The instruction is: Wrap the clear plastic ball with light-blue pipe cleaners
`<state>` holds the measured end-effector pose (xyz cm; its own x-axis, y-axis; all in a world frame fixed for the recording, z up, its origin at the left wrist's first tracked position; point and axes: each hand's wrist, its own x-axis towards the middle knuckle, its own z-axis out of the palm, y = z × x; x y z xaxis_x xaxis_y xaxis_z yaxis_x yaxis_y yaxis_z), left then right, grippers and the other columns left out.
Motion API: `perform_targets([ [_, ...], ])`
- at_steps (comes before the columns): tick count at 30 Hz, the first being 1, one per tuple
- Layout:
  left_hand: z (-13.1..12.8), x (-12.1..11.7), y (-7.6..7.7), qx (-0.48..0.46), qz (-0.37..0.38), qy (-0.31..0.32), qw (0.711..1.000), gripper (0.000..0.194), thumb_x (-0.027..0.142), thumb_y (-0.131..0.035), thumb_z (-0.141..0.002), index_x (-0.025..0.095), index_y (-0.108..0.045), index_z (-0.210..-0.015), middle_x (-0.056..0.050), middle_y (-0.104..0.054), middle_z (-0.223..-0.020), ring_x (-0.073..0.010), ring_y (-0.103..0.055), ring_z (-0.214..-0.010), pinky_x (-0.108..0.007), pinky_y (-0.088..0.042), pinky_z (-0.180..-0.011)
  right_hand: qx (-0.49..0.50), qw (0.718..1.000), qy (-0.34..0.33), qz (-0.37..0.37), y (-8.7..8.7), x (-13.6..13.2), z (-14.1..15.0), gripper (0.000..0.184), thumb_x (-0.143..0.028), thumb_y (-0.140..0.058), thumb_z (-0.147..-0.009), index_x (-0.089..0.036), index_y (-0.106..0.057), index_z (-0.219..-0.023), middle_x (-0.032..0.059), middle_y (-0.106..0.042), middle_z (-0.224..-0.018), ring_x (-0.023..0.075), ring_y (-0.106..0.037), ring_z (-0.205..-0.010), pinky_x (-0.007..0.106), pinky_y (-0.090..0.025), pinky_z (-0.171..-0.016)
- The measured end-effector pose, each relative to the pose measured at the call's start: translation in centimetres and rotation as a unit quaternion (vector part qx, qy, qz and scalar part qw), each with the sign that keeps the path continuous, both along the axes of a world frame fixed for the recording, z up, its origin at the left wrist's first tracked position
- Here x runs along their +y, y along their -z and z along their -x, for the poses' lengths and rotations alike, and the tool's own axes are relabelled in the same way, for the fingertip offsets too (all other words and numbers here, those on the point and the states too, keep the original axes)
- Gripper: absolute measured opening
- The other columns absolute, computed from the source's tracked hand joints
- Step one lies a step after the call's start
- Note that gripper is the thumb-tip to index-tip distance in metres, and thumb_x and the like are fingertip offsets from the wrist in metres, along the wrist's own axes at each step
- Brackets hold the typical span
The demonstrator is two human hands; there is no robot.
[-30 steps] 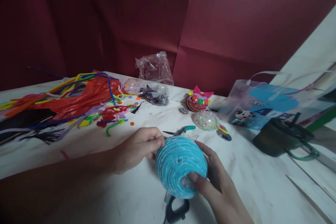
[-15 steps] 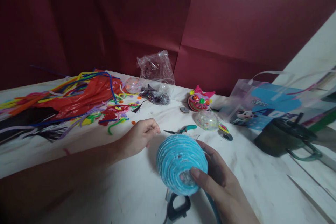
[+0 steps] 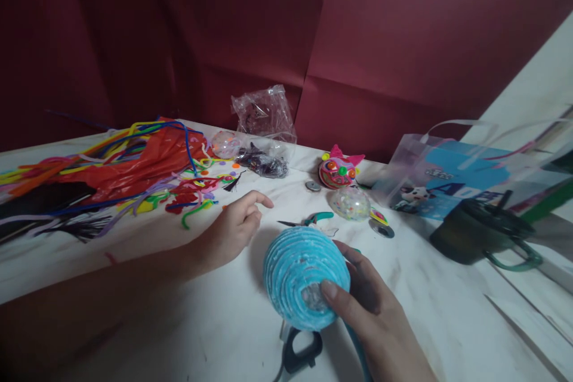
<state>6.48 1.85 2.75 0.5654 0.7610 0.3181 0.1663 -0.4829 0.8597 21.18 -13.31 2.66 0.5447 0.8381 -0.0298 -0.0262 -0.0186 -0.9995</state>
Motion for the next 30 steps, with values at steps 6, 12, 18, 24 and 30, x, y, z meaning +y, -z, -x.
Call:
perform_targets([
  [6, -0.3, -0.6, -0.3, 0.012, 0.02, 0.029, 0.999, 0.017, 0.009, -0.04, -0.073, 0.016, -0.055, -0.075, 0.002, -0.053, -0.064, -0.0102, -0.051, -0.059, -0.021, -0.039, -0.056, 0.008, 0.998, -0.057, 0.001, 0.7, 0.0, -1.3, 0.061, -0.047, -0.075, -0.07, -0.021, -0.054, -0.12, 0.0102, -0.065, -0.111, 0.0322, -0.061, -0.097, 0.034, -0.055, -0.075],
  [12, -0.2, 0.0, -0.4, 0.042, 0.072, 0.032, 0.996, 0.019, 0.01, -0.039, -0.075, 0.015, -0.057, -0.078, 0.002, -0.057, -0.061, -0.0078, -0.048, -0.043, -0.019, -0.034, -0.043, 0.007, 0.999, 0.033, 0.012, -0.5, -0.4, -1.6, 0.061, -0.05, -0.075, -0.066, -0.024, -0.056, -0.117, 0.0077, -0.065, -0.111, 0.0339, -0.06, -0.101, 0.031, -0.056, -0.073],
  [18, -0.1, 0.0, -0.4, 0.041, 0.058, 0.017, 0.997, 0.03, 0.028, -0.043, -0.083, 0.016, -0.049, -0.055, 0.005, -0.04, -0.042, -0.008, -0.038, -0.042, -0.02, -0.029, -0.045, 0.057, 0.998, 0.033, 0.002, -0.7, -0.3, -2.9, 0.061, -0.047, -0.077, -0.068, -0.029, -0.055, -0.122, 0.0078, -0.061, -0.119, 0.035, -0.056, -0.106, 0.026, -0.058, -0.068],
  [24, -0.3, -1.3, 0.1, 0.052, 0.092, 0.136, 0.985, 0.034, 0.015, -0.057, -0.071, 0.014, -0.059, -0.105, -0.001, -0.064, -0.079, -0.0112, -0.055, -0.064, -0.02, -0.042, -0.057, 0.088, 0.996, 0.03, -0.012, 0.5, -0.1, -3.9, 0.069, -0.044, -0.076, -0.069, -0.029, -0.049, -0.131, 0.0086, -0.061, -0.12, 0.0364, -0.053, -0.11, 0.029, -0.059, -0.066],
  [30, -0.3, -3.0, 0.7, 0.098, 0.132, 0.217, 0.962, 0.011, 0.023, -0.057, -0.071, 0.013, -0.061, -0.077, 0.0, -0.06, -0.069, -0.0104, -0.055, -0.056, -0.019, -0.042, -0.048, 0.102, 0.994, 0.008, -0.023, 0.0, -0.2, -3.1, 0.06, -0.043, -0.073, -0.073, -0.03, -0.054, -0.128, 0.0057, -0.054, -0.13, 0.035, -0.053, -0.111, 0.031, -0.058, -0.071],
])
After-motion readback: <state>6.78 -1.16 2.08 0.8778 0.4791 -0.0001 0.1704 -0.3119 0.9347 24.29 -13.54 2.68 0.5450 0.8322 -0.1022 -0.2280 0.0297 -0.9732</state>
